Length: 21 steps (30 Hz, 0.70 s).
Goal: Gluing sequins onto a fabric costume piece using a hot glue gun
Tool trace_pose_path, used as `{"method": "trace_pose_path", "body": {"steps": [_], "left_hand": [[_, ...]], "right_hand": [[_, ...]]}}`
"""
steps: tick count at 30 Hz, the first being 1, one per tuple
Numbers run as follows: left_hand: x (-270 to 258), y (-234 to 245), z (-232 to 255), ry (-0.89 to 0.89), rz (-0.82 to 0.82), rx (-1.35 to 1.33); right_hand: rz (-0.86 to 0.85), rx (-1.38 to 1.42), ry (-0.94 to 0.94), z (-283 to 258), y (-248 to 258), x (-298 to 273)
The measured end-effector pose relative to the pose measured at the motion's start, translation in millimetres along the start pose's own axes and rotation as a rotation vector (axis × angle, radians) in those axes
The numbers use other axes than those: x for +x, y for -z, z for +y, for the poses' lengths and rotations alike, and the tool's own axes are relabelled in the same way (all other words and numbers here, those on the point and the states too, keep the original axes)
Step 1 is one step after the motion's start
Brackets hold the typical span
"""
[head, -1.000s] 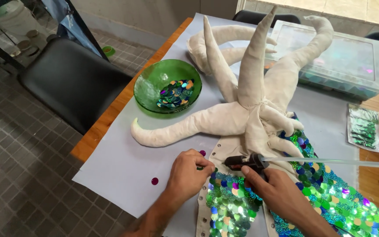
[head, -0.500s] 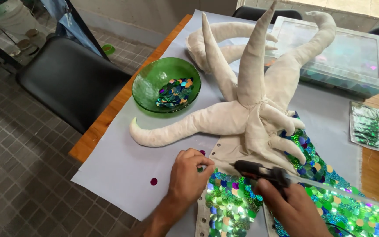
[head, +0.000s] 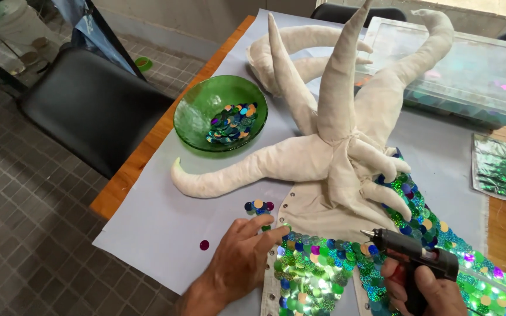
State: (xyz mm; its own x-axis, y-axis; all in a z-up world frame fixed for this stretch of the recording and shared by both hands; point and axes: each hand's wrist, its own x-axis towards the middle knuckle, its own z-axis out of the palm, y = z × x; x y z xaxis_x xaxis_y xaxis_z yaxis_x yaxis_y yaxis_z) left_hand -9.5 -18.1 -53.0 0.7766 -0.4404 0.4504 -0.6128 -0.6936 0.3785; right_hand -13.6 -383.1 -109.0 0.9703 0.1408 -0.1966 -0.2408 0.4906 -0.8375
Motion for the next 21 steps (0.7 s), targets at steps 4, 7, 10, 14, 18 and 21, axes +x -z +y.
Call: {"method": "trace_pose_path", "body": {"steps": [4, 7, 10, 14, 18, 21], "left_hand": [[-1, -1, 2, 0.002, 0.012, 0.025], [-3, -4, 6, 0.015, 0.025, 0.083], [-2, -4, 6, 0.042, 0.018, 0.091], [3, 9, 6, 0.094, -0.076, -0.042], [10, 44, 8, 0.291, 0.012, -0.281], [7, 71, -6, 0.582, 0.045, -0.181]], "right_hand": [[-0.096, 0.057, 0.028, 3, -3, -1], [0.088, -0.015, 0.011, 2, -6, -4], [0.002, -0.001, -0.027, 1, -7, -4], [0.049, -0.030, -0.045, 3, 3, -4], [-0.027, 0.035, -0.157, 11, 31, 4], [-0.053, -0.044, -0.117, 0, 16, 3]]}}
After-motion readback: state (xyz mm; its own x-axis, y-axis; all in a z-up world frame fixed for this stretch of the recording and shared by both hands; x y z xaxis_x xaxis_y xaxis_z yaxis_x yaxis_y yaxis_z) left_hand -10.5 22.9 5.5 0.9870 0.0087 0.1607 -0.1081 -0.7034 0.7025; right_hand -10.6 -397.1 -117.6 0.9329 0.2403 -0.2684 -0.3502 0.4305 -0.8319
